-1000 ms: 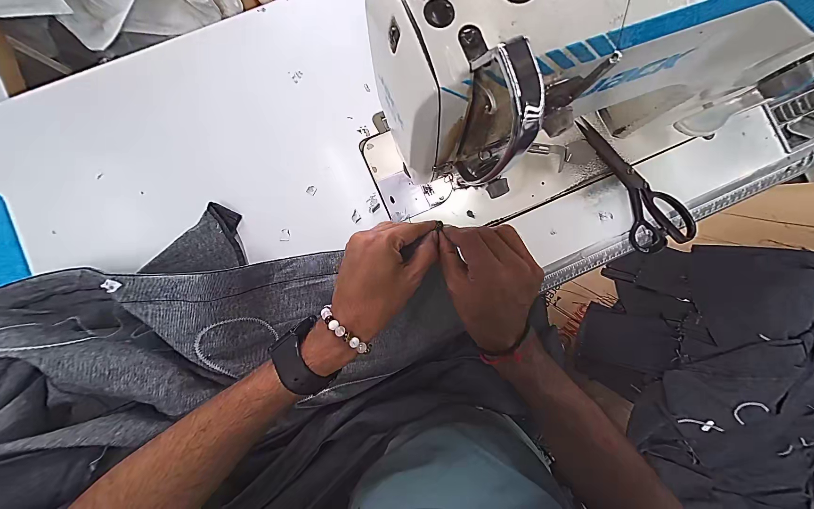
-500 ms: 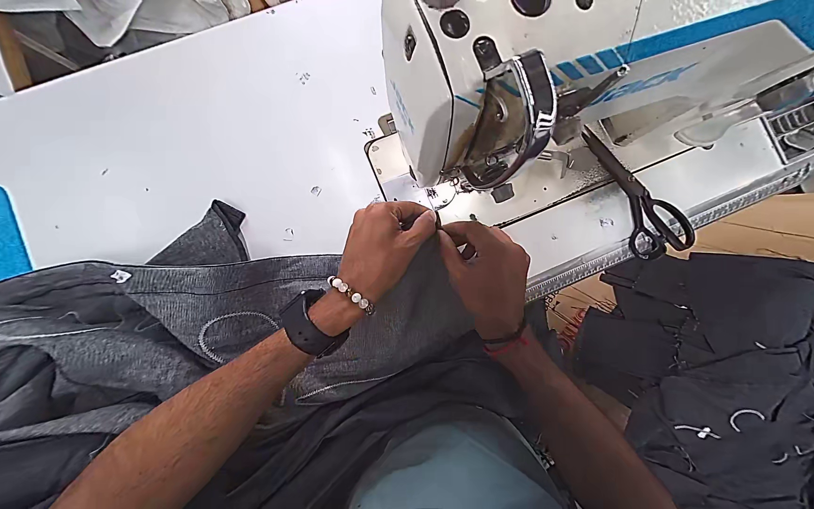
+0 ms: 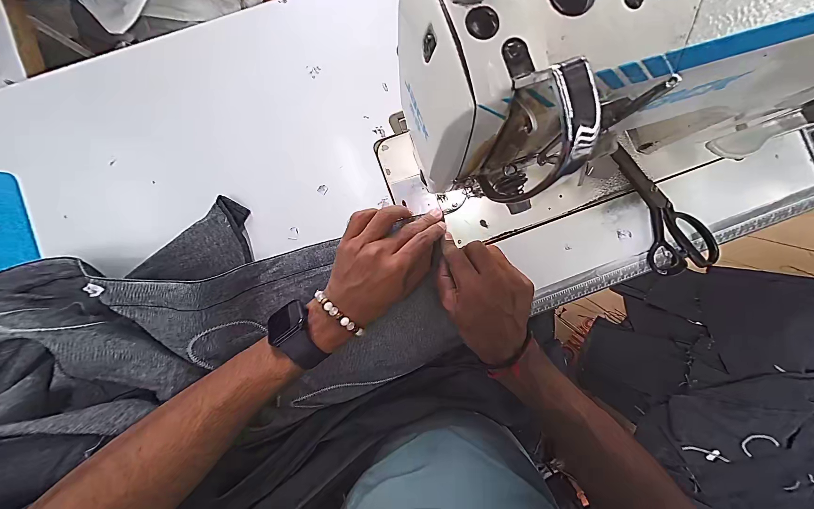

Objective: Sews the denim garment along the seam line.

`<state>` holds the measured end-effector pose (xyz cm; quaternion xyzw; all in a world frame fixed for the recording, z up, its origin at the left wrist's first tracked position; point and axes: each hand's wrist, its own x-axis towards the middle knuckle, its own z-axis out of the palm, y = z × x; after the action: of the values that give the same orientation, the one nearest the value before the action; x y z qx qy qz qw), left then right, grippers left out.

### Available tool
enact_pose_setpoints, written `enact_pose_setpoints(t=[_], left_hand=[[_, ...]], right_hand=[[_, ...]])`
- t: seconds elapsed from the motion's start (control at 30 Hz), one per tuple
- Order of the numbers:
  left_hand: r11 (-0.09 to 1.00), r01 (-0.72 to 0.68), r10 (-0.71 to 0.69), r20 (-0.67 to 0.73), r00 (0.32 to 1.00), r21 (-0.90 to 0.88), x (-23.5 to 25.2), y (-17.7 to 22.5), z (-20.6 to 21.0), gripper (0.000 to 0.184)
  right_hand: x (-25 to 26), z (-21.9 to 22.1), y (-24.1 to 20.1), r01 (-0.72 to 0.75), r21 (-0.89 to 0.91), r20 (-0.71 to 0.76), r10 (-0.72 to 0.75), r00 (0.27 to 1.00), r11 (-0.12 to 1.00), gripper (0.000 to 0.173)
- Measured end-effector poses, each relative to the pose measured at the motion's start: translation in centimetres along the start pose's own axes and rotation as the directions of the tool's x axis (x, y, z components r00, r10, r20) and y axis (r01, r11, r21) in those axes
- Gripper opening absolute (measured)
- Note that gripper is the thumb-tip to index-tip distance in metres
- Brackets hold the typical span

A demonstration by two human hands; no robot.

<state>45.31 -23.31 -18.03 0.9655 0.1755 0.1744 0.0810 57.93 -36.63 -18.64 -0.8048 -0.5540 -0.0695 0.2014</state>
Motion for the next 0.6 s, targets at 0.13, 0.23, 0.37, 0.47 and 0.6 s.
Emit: enact_pose_setpoints(t=[0.13,0.23,0.37,0.47,0.6], left_hand=[[1.000,-0.022,0.021,0.045,0.999,0.007,-0.4,-1.1,0.2,0.039],[0.999,-0.040,0.039,0.032,0.999,0.032,1.0,-1.8,0.4,0.037],[0.998,-0.042,0.041,0.028,0.999,0.049,1.7,-2.1,0.3,0.036],[0.997,-0.046,0.044,0.038,0.998,0.064,1.7,-1.9,0.3,0.037],[0.995,-0.092,0.092,0.016,0.996,0.038,1.7,-1.9,-0.1,0.036]], right_hand=[[0.8,-0.2,0.2,0.016,-0.027,0.030,-0.015,0.999,1.000,0.033],[2.0,-0.1,0.4,0.001,-0.067,0.019,0.001,1.000,0.998,0.032],[2.9,0.2,0.6,0.011,-0.054,0.034,-0.009,0.999,0.998,0.034],[3.4,-0.9,0.8,-0.002,0.015,0.144,0.000,0.990,1.000,0.033],[4.1,-6.4,6.0,-0.143,0.120,0.302,0.101,0.948,0.982,0.026]])
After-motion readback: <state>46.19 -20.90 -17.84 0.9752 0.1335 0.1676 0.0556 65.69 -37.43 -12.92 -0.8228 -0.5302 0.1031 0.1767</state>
